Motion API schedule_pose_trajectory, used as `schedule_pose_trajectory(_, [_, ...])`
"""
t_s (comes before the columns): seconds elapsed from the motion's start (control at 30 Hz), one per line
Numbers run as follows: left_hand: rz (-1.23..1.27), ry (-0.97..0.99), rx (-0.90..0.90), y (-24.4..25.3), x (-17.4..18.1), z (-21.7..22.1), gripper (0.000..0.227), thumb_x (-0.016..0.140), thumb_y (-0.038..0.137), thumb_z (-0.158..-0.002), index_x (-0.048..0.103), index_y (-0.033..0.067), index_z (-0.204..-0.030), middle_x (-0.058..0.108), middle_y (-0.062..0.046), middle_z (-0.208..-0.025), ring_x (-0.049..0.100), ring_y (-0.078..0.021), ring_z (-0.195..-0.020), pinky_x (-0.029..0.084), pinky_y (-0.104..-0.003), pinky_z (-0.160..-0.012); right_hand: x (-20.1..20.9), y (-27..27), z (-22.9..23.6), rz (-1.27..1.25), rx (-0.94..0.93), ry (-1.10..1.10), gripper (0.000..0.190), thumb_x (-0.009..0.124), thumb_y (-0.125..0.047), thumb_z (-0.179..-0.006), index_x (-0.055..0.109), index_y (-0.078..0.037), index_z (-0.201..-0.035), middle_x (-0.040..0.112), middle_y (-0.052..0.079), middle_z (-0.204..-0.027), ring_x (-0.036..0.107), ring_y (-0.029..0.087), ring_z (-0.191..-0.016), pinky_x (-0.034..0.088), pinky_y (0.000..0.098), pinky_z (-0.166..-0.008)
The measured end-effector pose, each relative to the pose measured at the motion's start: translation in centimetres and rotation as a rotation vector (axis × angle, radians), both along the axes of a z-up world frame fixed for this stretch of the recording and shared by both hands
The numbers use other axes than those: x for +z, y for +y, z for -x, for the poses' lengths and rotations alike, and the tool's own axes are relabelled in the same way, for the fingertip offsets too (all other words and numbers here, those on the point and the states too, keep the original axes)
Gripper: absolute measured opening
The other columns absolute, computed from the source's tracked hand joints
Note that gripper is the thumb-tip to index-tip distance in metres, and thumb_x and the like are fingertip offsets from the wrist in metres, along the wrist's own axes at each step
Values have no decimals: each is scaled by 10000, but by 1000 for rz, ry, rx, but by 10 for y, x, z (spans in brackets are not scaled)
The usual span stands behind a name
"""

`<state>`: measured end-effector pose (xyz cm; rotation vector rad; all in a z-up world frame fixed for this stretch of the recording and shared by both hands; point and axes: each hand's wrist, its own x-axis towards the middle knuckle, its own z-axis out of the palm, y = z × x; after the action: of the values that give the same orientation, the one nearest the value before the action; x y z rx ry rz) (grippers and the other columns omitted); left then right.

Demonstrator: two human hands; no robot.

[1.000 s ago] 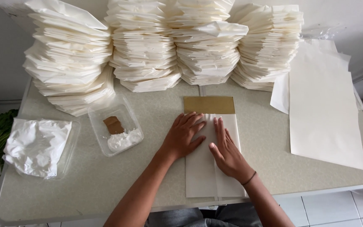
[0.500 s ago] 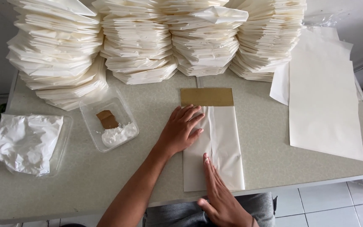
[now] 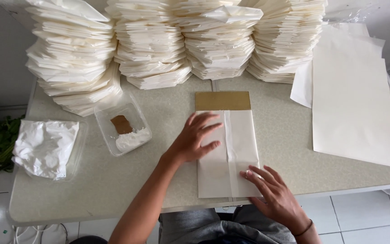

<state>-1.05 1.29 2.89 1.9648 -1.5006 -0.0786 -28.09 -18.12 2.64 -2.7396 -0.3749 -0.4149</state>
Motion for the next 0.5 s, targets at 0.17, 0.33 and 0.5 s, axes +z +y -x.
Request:
schedule_pose_trajectory(0.17, [-410, 167, -106, 14, 73, 47, 770, 665, 505, -905, 407, 158, -1542, 326, -114, -1638, 244, -284, -1511, 150, -527, -1240, 0, 9, -13, 27, 38, -148, 627, 713, -102, -831, 521, -63, -1427, 696, 100, -1296, 672, 266, -1216, 502, 495, -1073])
schedule_pose_trajectory(0.33, [-487, -45, -157, 30, 59, 105, 923, 717, 600, -825, 363, 171, -1561, 274, -136, -1654, 211, -330, -1500, 123, -564, -1225, 7, 19, -20, -3, -20, -248, 392, 618, -141, -967, 593, -47, -1346, 732, 78, -1219, 725, 232, -1106, 544, 464, -1009])
schedule_pose_trajectory(0.5, [17, -279, 98, 33, 16, 137, 490, 860, 113, -766, 707, 31, -1224, 676, -152, -1238, 627, -363, -1182, 505, -519, -1003, 13, 26, -20, 8, -65, -326, 380, 599, 10, -931, 622, -43, -1306, 766, 10, -1149, 745, 209, -1061, 549, 462, -999])
